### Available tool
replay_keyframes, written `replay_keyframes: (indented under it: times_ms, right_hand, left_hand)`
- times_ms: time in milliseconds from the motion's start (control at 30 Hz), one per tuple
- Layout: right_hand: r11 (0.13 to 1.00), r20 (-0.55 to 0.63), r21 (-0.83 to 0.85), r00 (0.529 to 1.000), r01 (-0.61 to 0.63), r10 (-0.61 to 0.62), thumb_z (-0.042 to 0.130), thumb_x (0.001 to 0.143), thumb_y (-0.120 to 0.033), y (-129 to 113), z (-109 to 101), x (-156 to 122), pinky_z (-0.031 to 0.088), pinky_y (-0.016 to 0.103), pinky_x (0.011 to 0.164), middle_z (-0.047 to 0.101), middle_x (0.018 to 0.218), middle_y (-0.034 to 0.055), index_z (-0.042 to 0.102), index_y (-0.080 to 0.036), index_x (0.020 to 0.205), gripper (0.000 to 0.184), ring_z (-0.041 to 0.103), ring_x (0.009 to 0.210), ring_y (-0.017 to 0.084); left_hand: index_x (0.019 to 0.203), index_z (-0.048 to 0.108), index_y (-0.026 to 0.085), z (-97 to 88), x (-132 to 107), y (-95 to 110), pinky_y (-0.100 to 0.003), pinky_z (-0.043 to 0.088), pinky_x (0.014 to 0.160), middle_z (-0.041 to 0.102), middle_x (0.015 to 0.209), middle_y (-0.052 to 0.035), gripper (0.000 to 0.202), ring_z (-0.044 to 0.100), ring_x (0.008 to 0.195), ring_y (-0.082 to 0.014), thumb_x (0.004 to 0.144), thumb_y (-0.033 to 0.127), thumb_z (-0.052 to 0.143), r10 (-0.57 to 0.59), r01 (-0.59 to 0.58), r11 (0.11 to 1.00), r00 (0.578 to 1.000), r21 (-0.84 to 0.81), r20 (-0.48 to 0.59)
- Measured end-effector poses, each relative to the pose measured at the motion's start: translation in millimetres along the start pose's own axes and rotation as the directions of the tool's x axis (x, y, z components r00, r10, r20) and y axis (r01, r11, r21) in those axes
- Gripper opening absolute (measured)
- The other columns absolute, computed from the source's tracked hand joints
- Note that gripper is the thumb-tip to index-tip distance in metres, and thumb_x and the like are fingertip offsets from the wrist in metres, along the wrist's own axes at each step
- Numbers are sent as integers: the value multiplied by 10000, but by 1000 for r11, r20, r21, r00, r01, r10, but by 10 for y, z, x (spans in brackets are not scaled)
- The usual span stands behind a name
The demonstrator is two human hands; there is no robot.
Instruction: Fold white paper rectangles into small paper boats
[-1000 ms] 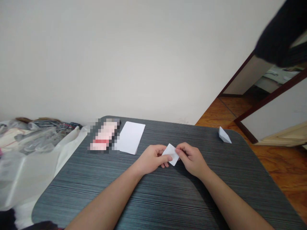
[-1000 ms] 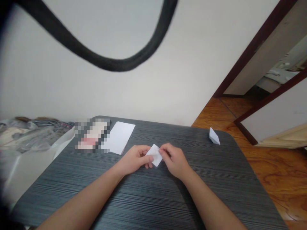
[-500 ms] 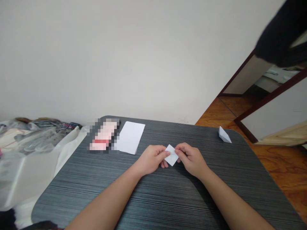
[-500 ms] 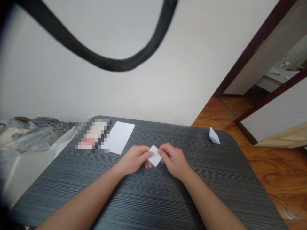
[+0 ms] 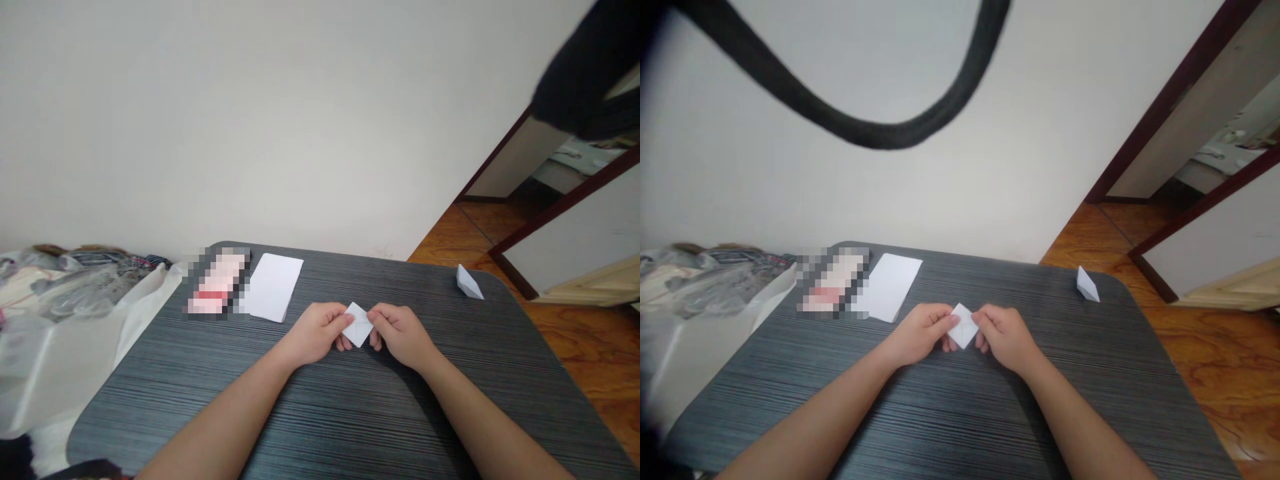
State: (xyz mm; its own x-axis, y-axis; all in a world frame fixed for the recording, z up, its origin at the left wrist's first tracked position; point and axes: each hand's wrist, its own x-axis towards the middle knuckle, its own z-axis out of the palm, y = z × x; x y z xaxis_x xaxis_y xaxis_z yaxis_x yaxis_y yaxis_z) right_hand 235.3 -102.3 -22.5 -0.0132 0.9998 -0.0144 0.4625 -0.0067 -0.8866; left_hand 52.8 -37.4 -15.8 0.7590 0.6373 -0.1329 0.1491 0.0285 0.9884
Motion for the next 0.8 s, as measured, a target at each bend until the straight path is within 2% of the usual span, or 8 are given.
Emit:
replay_keyframes:
  times_ms: [167, 367, 533, 800]
  right_hand:
    - [985, 52, 155, 996, -74, 67, 417, 907, -377, 46, 19, 6, 422, 212, 447, 602, 491, -14, 521, -184, 653, 335, 541, 402, 107]
    - [948, 104, 295, 991, -115, 88, 336, 929, -436, 108, -13, 4, 374, 197, 392, 620, 540, 15, 575, -151, 812, 390, 551, 415, 109]
    - [974, 154, 201, 985, -104, 73, 485, 879, -380, 77, -17, -5, 411, 200, 438, 631, 557, 9, 546, -161, 687, 297, 554, 428, 101]
    - [979, 155, 179, 985, -100, 73, 460, 896, -338, 23, 0, -1, 398, 186, 433, 619, 535, 0, 530, -164, 656, 304, 541, 429, 90]
  left_hand:
    - [769, 583, 125, -3, -3, -1, -221, 453, 514, 626, 621, -36, 352, 567, 528, -114, 871, 426, 433, 9, -9, 1000, 1000, 2, -3]
    - [810, 593, 115, -7, 3, -16, -228, 456, 515, 624, 627, -43, 340, 563, 529, -115, 873, 409, 434, 4, -4, 1000, 1000, 0, -4]
    - [786, 583, 118, -3, -1, 4, -226, 454, 516, 626, 642, -42, 335, 561, 534, -112, 877, 401, 430, 18, -18, 1000, 1000, 22, -10]
    - [765, 571, 120, -2, 8, -15, -220, 455, 510, 620, 632, -34, 329, 554, 525, -106, 877, 396, 431, 8, -8, 999, 1000, 39, -8]
